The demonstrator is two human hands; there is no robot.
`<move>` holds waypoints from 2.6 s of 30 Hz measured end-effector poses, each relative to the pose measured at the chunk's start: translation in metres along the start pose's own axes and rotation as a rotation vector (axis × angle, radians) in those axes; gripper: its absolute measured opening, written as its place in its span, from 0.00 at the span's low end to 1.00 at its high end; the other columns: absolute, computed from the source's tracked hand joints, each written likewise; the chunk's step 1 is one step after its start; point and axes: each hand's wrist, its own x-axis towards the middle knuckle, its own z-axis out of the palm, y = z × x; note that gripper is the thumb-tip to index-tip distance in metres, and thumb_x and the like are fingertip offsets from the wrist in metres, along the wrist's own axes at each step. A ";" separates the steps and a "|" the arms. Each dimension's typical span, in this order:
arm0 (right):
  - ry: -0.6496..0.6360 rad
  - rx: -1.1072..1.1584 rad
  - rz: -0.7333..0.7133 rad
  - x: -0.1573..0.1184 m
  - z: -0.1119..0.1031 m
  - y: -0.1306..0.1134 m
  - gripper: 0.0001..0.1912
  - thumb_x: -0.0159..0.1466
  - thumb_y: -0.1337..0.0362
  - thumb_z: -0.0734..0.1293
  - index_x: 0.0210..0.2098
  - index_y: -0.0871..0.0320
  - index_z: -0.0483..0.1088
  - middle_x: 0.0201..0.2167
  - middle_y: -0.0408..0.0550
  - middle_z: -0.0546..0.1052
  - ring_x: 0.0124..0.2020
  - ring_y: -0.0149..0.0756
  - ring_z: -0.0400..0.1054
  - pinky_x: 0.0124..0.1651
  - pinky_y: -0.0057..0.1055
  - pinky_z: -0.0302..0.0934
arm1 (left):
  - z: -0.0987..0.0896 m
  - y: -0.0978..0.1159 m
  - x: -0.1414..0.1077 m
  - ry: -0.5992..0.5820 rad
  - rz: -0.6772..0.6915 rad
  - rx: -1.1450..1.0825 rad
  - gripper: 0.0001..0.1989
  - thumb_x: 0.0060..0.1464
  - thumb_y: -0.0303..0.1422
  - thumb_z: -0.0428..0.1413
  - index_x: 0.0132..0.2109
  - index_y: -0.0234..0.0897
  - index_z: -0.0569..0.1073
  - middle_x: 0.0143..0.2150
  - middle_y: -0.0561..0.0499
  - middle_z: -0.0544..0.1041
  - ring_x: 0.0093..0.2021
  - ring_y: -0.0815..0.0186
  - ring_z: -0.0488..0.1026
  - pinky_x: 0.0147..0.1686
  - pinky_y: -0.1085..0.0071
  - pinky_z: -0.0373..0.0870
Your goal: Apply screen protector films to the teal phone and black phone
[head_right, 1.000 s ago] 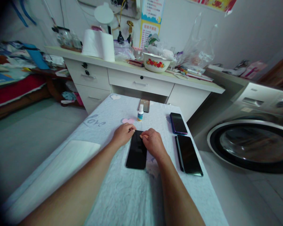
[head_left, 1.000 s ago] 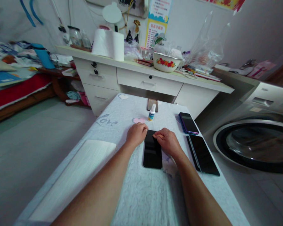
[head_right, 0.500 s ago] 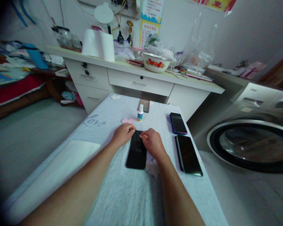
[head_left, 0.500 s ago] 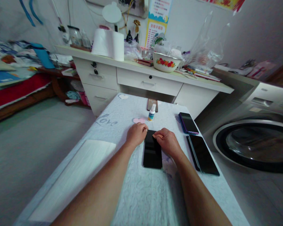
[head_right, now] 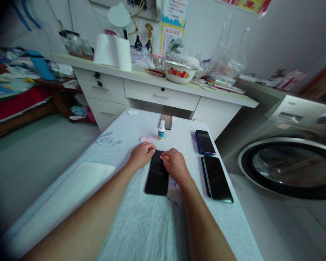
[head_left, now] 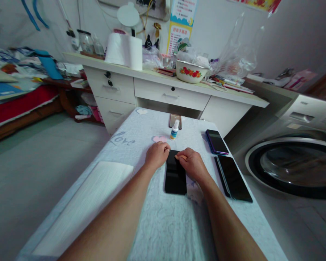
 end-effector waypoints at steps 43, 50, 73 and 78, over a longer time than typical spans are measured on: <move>-0.016 0.005 0.004 -0.001 -0.001 -0.005 0.07 0.61 0.69 0.67 0.34 0.57 0.78 0.33 0.47 0.77 0.35 0.34 0.70 0.40 0.28 0.60 | -0.001 0.001 0.000 -0.013 -0.010 0.000 0.07 0.54 0.29 0.53 0.36 0.40 0.76 0.38 0.51 0.76 0.40 0.66 0.72 0.41 0.72 0.66; -0.020 0.010 0.005 -0.001 -0.001 -0.005 0.07 0.61 0.70 0.67 0.35 0.56 0.78 0.33 0.46 0.77 0.35 0.33 0.70 0.41 0.28 0.60 | -0.001 0.001 0.000 -0.015 -0.013 -0.009 0.07 0.54 0.28 0.53 0.36 0.40 0.76 0.39 0.51 0.76 0.40 0.66 0.73 0.41 0.72 0.66; -0.021 -0.014 0.006 -0.001 -0.001 -0.005 0.07 0.61 0.69 0.67 0.35 0.57 0.78 0.34 0.47 0.77 0.36 0.33 0.70 0.41 0.28 0.59 | -0.001 0.001 0.000 -0.012 -0.012 0.000 0.07 0.54 0.29 0.53 0.36 0.40 0.76 0.38 0.51 0.76 0.40 0.66 0.72 0.40 0.72 0.66; -0.015 -0.007 0.001 -0.001 0.001 -0.003 0.07 0.61 0.70 0.67 0.34 0.57 0.78 0.34 0.47 0.77 0.36 0.33 0.70 0.41 0.28 0.59 | -0.001 0.001 -0.001 -0.003 0.000 -0.001 0.07 0.54 0.29 0.53 0.36 0.40 0.75 0.38 0.51 0.76 0.40 0.66 0.72 0.41 0.72 0.66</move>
